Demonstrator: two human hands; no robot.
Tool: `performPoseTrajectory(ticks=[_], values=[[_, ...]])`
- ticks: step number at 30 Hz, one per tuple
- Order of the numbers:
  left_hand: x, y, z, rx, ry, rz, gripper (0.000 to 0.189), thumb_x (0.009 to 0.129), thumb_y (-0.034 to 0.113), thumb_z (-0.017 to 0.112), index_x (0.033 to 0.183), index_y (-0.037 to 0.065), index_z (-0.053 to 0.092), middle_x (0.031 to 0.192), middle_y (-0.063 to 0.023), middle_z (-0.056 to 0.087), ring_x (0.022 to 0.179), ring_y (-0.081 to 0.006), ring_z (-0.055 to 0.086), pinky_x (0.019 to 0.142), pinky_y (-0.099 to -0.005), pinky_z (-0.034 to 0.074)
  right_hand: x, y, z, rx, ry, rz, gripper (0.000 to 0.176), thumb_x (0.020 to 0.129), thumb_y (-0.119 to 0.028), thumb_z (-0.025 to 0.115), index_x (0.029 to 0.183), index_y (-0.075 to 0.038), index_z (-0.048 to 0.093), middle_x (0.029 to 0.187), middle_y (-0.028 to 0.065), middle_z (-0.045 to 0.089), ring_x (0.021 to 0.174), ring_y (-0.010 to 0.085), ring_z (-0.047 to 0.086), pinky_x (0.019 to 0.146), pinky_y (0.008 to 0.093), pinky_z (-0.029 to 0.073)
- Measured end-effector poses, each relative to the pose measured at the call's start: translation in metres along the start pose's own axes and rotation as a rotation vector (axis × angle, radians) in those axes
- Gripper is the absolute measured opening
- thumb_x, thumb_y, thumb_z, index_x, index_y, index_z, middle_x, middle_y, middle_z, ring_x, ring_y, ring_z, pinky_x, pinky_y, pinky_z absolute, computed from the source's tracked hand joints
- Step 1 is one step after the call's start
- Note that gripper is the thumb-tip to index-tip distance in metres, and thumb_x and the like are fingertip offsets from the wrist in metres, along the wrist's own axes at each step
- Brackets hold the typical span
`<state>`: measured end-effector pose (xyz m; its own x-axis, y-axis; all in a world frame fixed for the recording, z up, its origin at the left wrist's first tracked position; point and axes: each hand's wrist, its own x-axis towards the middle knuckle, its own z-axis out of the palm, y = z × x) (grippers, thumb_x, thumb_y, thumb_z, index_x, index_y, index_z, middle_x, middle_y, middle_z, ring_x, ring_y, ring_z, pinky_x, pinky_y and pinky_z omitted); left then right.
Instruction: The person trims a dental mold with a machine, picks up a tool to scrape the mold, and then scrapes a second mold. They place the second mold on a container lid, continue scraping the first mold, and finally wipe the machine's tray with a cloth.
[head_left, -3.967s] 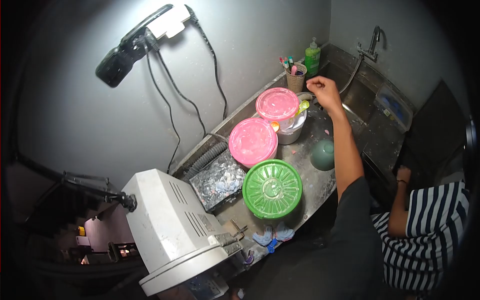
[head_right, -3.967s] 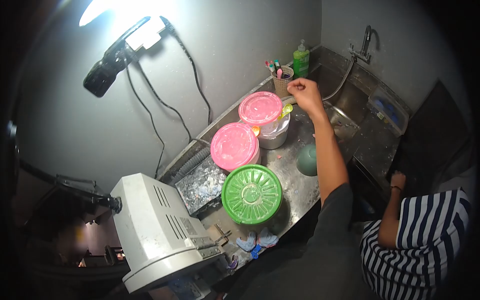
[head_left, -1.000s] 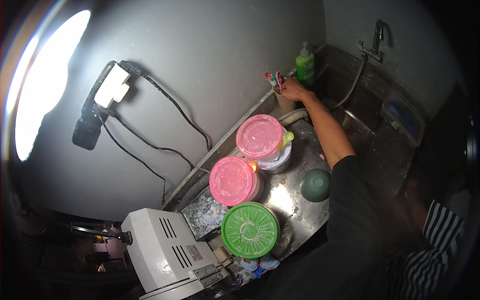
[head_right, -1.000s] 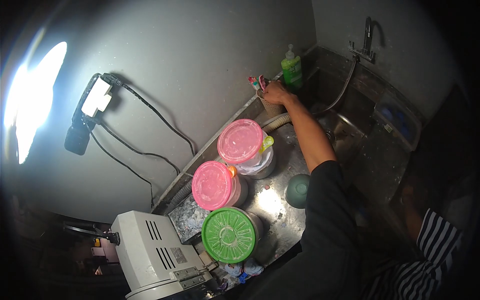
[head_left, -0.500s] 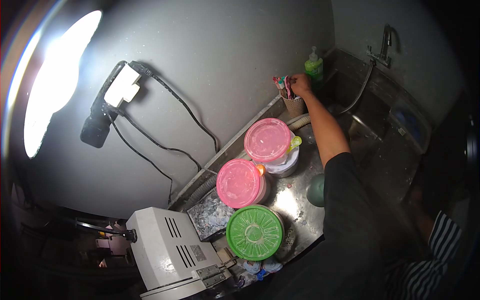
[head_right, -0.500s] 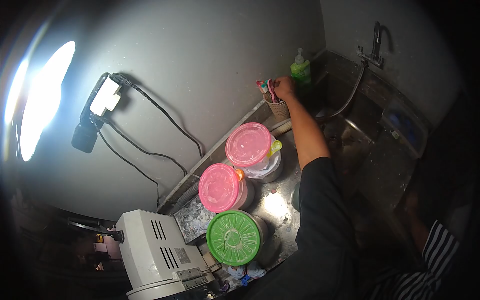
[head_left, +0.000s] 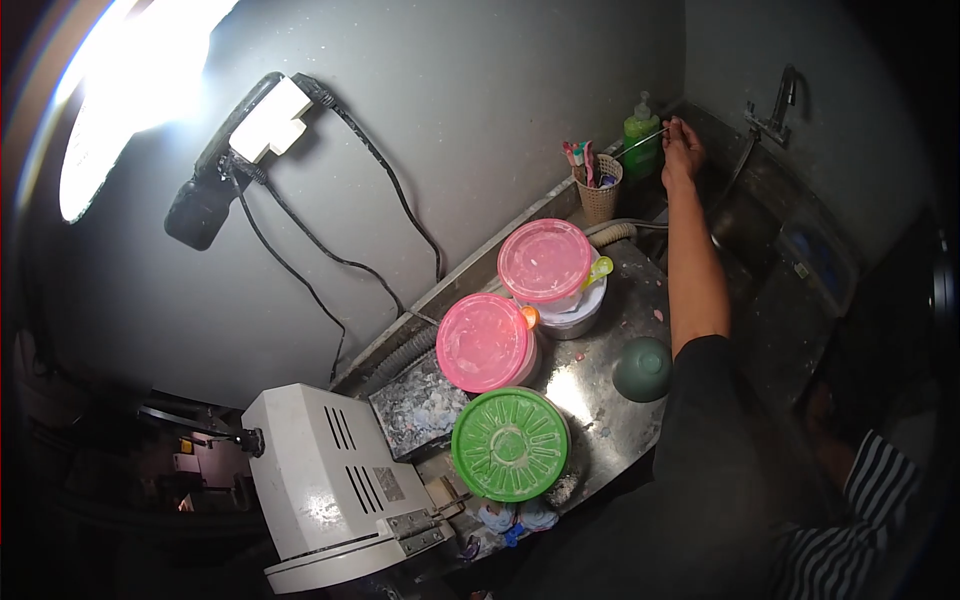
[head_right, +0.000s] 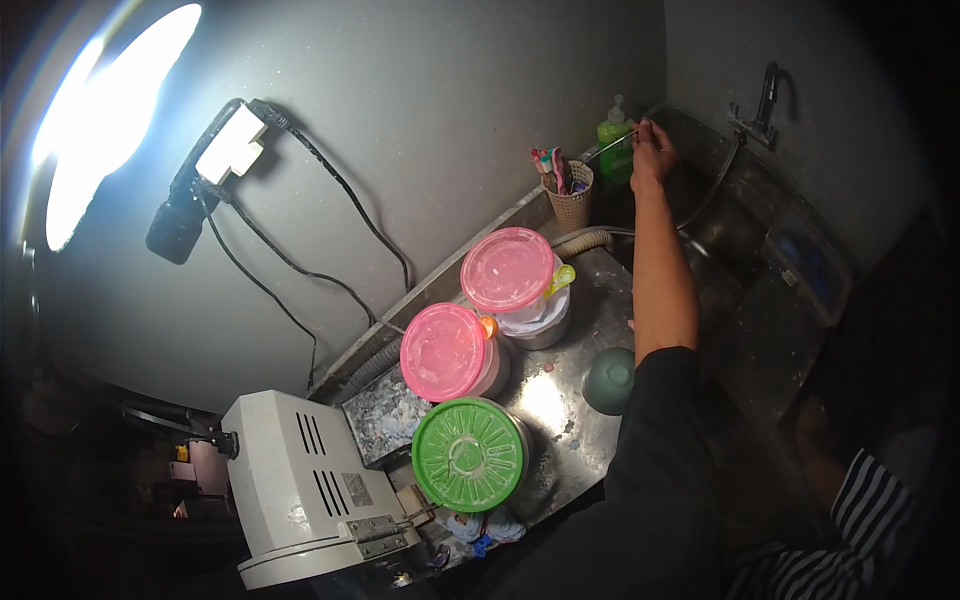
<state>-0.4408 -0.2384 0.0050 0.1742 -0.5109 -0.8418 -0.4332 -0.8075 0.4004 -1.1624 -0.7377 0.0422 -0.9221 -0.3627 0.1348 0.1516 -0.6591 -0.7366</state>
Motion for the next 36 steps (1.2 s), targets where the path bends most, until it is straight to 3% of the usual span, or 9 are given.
performPoseTrajectory(ticks=[8,10,12,13,16,22,28,32,36], values=[[-0.027,-0.059,0.001,-0.137,-0.002,0.065,0.033,0.104,0.033,0.046,0.106,0.006,0.066,0.102,-0.0097,0.064,0.099,-0.0226,0.057,0.092,-0.0367,0.044,-0.046,-0.048,-0.01,0.127,-0.244,0.112,0.013,0.097,-0.011,0.07,0.108,-0.004,0.067,0.101,0.0088,0.072,0.082,0.0127,0.064,0.073,0.0255,0.052],[-0.011,-0.076,-0.003,-0.361,-0.066,0.17,0.03,0.102,0.03,0.052,0.097,0.005,0.067,0.083,-0.0042,0.059,0.079,-0.0168,0.056,0.076,-0.0331,0.045,-0.068,-0.066,-0.017,0.1,-0.356,0.119,0.013,0.097,-0.012,0.071,0.106,-0.004,0.066,0.102,0.0096,0.071,0.088,0.0158,0.067,0.079,0.0264,0.054],[0.014,-0.091,-0.006,-0.395,-0.13,0.153,0.022,0.098,0.022,0.054,0.107,0.005,0.064,0.073,-0.0098,0.066,0.06,-0.0148,0.062,0.051,-0.0285,0.045,-0.092,-0.085,-0.025,0.073,-0.456,0.136,0.012,0.098,-0.012,0.069,0.107,-0.005,0.065,0.103,0.0114,0.072,0.094,0.0186,0.069,0.083,0.028,0.056],[0.006,-0.071,-0.004,-0.4,-0.153,0.205,0.017,0.1,0.019,0.051,0.111,0.008,0.058,0.07,-0.0058,0.061,0.054,-0.009,0.054,0.047,-0.0226,0.039,-0.102,-0.096,-0.031,0.115,-0.531,0.161,0.012,0.1,-0.012,0.066,0.108,-0.004,0.064,0.105,0.0137,0.071,0.099,0.0219,0.07,0.087,0.031,0.057],[-0.005,-0.032,-0.005,-0.401,-0.197,0.362,0.021,0.102,0.018,0.052,0.119,0.007,0.054,0.075,-0.0057,0.062,0.056,-0.0095,0.052,0.05,-0.0243,0.04,-0.141,-0.125,-0.058,0.163,-0.668,0.254,0.013,0.103,-0.008,0.057,0.111,0.001,0.063,0.111,0.021,0.07,0.111,0.0303,0.069,0.098,0.0363,0.058],[0.014,0.0,0.012,-0.7,-0.376,0.55,0.026,0.106,0.025,0.047,0.124,0.008,0.051,0.084,-0.0088,0.063,0.063,-0.0137,0.061,0.053,-0.0235,0.041,-0.294,-0.212,-0.096,0.114,-0.686,0.398,0.017,0.106,-0.005,0.049,0.113,0.005,0.06,0.118,0.0248,0.067,0.115,0.0309,0.066,0.103,0.0325,0.056],[0.01,0.036,0.022,-1.015,-0.638,0.514,0.051,0.106,0.051,0.033,0.126,0.006,0.048,0.091,-0.0136,0.06,0.065,-0.016,0.052,0.055,-0.0251,0.037,-0.469,-0.244,-0.112,0.056,-0.989,0.736,0.01,0.103,-0.005,0.053,0.095,-0.003,0.048,0.104,0.0213,0.067,0.093,0.0225,0.069,0.081,0.0311,0.06],[0.001,0.039,0.02,-1.23,-0.756,0.56,0.064,0.103,0.063,0.031,0.132,0.008,0.045,0.093,-0.0112,0.061,0.066,-0.0139,0.049,0.054,-0.0237,0.033,-0.561,-0.244,-0.122,-0.156,-0.979,0.857,0.012,0.103,-0.005,0.057,0.095,-0.002,0.049,0.102,0.0229,0.069,0.086,0.0216,0.07,0.078,0.0316,0.059],[0.005,0.027,0.015,-1.122,-0.557,0.708,0.048,0.107,0.05,0.039,0.13,0.008,0.045,0.09,-0.0096,0.06,0.062,-0.0111,0.048,0.051,-0.0213,0.031,-0.596,-0.231,-0.143,-0.204,-1.035,0.936,0.013,0.102,-0.007,0.059,0.094,0.001,0.053,0.105,0.0232,0.069,0.091,0.0228,0.071,0.081,0.0338,0.06]])
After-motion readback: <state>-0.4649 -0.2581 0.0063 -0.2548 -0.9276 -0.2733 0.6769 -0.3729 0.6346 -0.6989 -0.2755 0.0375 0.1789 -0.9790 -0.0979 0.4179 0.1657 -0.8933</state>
